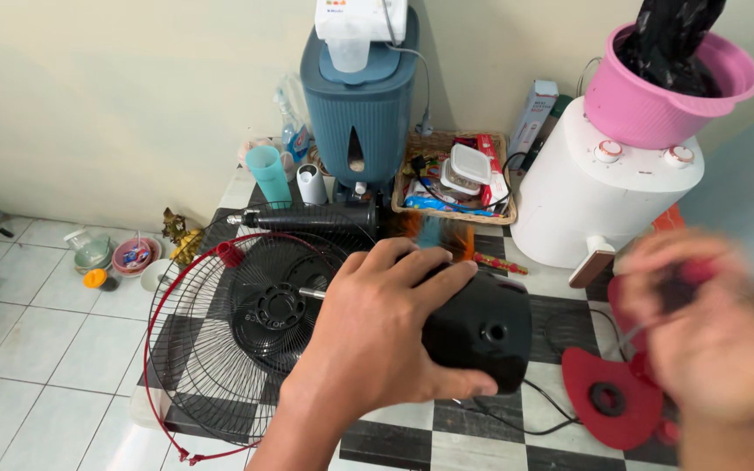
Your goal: The person disassembles a red electric fan on a checkered table. They remove the front grill, unscrew and detach the red fan blades, and then use a screwdriver to remove the motor housing from the fan stand.
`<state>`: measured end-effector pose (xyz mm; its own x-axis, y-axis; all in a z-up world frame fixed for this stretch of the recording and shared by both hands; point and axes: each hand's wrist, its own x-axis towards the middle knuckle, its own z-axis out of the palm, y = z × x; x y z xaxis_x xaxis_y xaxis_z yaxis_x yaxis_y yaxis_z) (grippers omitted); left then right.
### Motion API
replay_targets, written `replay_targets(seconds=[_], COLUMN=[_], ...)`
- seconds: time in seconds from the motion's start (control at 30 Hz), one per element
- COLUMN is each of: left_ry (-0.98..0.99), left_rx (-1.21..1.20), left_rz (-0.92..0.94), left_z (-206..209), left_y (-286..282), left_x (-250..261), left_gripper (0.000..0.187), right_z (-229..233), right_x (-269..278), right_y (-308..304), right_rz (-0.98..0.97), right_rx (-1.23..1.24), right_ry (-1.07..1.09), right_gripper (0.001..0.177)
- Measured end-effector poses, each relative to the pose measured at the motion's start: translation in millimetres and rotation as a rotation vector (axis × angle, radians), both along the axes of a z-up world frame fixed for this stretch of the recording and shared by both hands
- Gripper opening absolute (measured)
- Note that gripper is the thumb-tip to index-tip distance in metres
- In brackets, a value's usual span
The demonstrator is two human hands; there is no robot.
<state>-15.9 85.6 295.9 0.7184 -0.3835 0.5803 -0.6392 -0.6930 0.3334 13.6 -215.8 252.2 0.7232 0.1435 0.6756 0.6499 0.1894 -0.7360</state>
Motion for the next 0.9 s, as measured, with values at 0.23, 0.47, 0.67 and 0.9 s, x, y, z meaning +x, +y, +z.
replay_targets(seconds=[0.23, 0.47, 0.67, 0.9], left_ry=[-0.056, -0.102, -0.099, -0.102], left_rx=[-0.015, -0.051, -0.042, -0.032], left_rz=[0.021, 0.018, 0.023, 0.030], left_z=[-4.8, -10.2, -10.5, -8.9], left_y=[-10.7, -17.4, -16.5, -17.5], left_x=[9.8, 14.0, 14.6, 16.1], left_gripper=[0.081, 0.078, 0.078, 0.077], right_z=[81.5, 95.0, 92.6, 88.1], right_x=[12.3, 11.0, 18.8, 10.5], right_y=[5.5, 26.2, 37.5, 47.5], right_rz=[0.145, 0.197, 0.230, 0.253], right_rx=[0.189, 0.237, 0.248, 0.245], right_ry=[-0.010, 0.059, 0.110, 0.151], right_gripper=[0.041, 0.030, 0.023, 0.038])
